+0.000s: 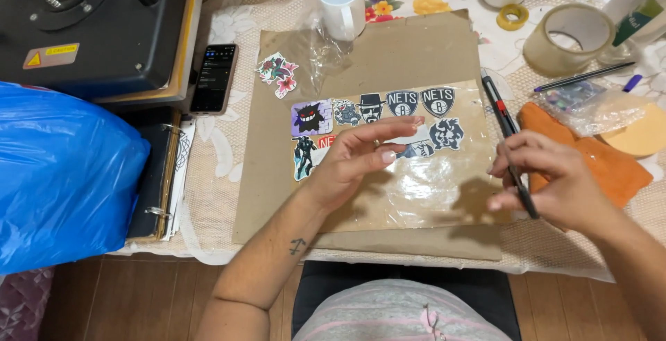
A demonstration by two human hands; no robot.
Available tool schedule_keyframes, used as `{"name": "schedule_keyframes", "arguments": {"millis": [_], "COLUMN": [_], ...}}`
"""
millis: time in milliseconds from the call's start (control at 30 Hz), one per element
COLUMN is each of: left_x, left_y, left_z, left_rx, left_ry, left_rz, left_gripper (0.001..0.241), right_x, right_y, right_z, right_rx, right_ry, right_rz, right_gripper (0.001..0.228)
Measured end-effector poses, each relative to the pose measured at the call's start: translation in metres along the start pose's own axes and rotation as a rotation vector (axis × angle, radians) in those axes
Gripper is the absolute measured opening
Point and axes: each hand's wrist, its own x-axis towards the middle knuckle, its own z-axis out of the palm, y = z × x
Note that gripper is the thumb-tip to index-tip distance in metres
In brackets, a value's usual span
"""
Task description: Cutting and arranging stickers on a transfer sheet for printing or heat pressing.
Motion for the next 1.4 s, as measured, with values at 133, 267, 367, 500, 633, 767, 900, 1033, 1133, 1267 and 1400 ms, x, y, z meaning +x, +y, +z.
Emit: {"name": "schedule_keyframes", "arguments": {"millis": [133, 267, 367, 500, 633, 767, 900, 1033, 1133, 1267, 1400], "left_x": [0.005, 0.009, 0.009, 0.010, 0.008, 0.005, 0.004, 0.009, 0.010, 0.010, 0.010], "left_y": [-0.013, -0.027, -0.037, -0.039, -0.035, -0.046, -0.038, -0.038, -0.051, -0.054, -0.049], "left_z": [0.001, 0.002, -0.006, -0.008, 0.000, 0.001, -0.015, -0.024, -0.033, -0.037, -0.031], "left_rx": [-0.012, -0.049, -0.003, 0.308, 0.766, 1.171, 0.757, 0.719, 0.736, 0.772, 0.777], "left_ry": [-0.073, 0.045, 0.057, 0.064, 0.184, 0.372, 0.583, 0.501, 0.344, 0.323, 0.326], "left_rz": [0.026, 0.072, 0.065, 0.098, 0.241, 0.506, 0.356, 0.236, 0.176, 0.174, 0.175], "left_gripper": [0.038, 0.056, 0.059, 0.064, 0.049, 0.047, 0.037, 0.022, 0.017, 0.009, 0.005], "right_x": [0.034, 0.070, 0.078, 0.078, 0.075, 0.070, 0.067, 0.067, 0.067, 0.068, 0.068], "right_y": [-0.022, -0.033, -0.026, -0.018, -0.035, -0.042, -0.034, -0.032, -0.031, -0.032, -0.025], "right_z": [0.038, 0.071, 0.083, 0.088, 0.090, 0.096, 0.100, 0.102, 0.102, 0.101, 0.101], "right_rx": [0.347, 0.641, 0.717, 0.715, 0.661, 0.659, 0.679, 0.643, 0.591, 0.532, 0.489], "right_ry": [0.230, 0.345, 0.393, 0.462, 0.497, 0.511, 0.493, 0.417, 0.361, 0.336, 0.320], "right_rz": [0.256, 0.168, 0.214, 0.252, 0.301, 0.302, 0.319, 0.310, 0.296, 0.284, 0.283], "right_gripper": [0.026, 0.025, 0.025, 0.024, 0.027, 0.029, 0.030, 0.025, 0.022, 0.018, 0.017]}}
